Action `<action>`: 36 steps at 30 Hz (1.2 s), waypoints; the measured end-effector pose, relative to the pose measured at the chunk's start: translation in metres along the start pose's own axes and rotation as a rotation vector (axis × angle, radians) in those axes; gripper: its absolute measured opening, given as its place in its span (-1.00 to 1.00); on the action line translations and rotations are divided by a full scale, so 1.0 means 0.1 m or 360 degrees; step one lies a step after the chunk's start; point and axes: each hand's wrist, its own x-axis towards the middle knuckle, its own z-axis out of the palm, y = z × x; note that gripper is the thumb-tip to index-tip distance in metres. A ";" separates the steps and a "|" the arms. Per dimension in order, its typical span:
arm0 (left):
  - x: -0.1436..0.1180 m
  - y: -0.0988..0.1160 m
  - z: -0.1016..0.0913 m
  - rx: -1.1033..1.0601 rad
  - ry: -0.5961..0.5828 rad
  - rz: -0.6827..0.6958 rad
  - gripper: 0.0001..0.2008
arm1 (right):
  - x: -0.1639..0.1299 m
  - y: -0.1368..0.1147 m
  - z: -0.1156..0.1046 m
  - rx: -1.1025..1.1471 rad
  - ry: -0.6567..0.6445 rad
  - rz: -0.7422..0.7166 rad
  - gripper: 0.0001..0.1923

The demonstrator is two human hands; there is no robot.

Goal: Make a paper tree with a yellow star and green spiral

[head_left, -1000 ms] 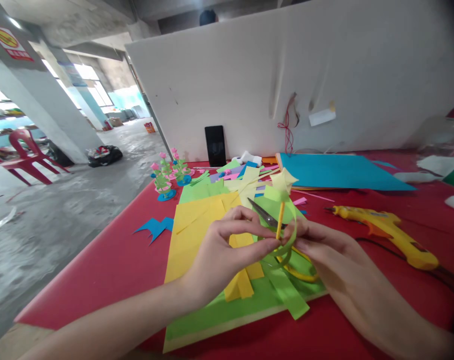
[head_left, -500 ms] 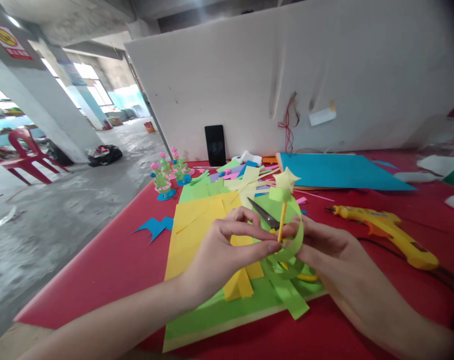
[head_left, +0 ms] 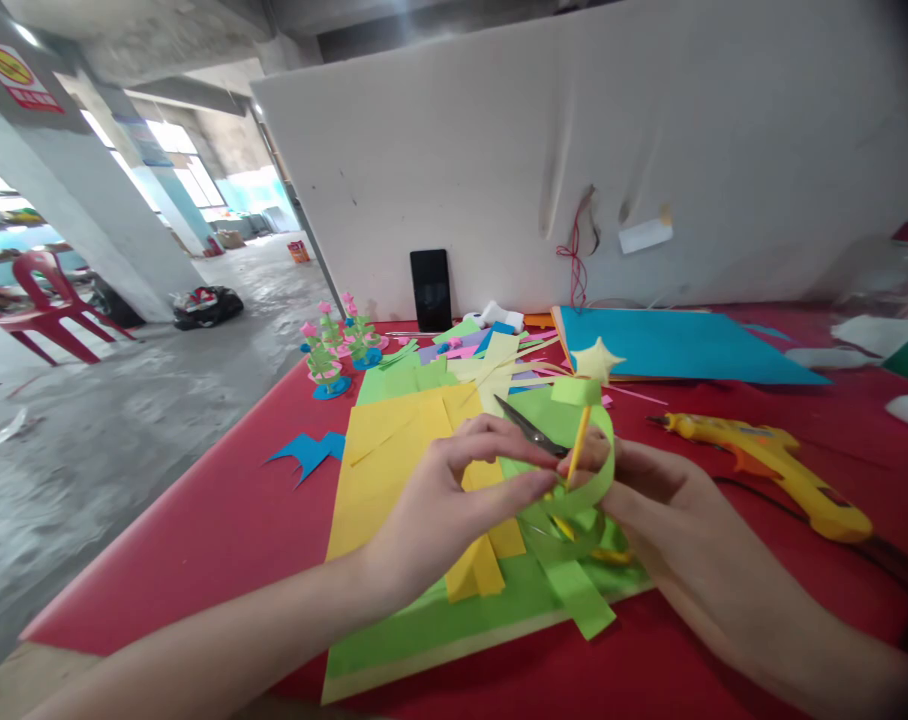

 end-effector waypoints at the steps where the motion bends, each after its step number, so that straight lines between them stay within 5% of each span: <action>1: 0.00 0.01 -0.01 0.0018 0.0035 0.0049 -0.89 | 0.00 -0.01 0.00 0.0024 0.0015 -0.0018 -0.86; 11: 0.00 0.02 -0.03 0.0209 0.0112 0.0343 -0.89 | -0.02 0.02 0.00 -0.0130 0.0078 -0.0102 -0.92; 36: -0.03 -0.04 0.03 -0.0100 0.0093 0.0099 -0.96 | -0.04 -0.01 0.10 -0.0375 0.0090 -0.0043 -0.92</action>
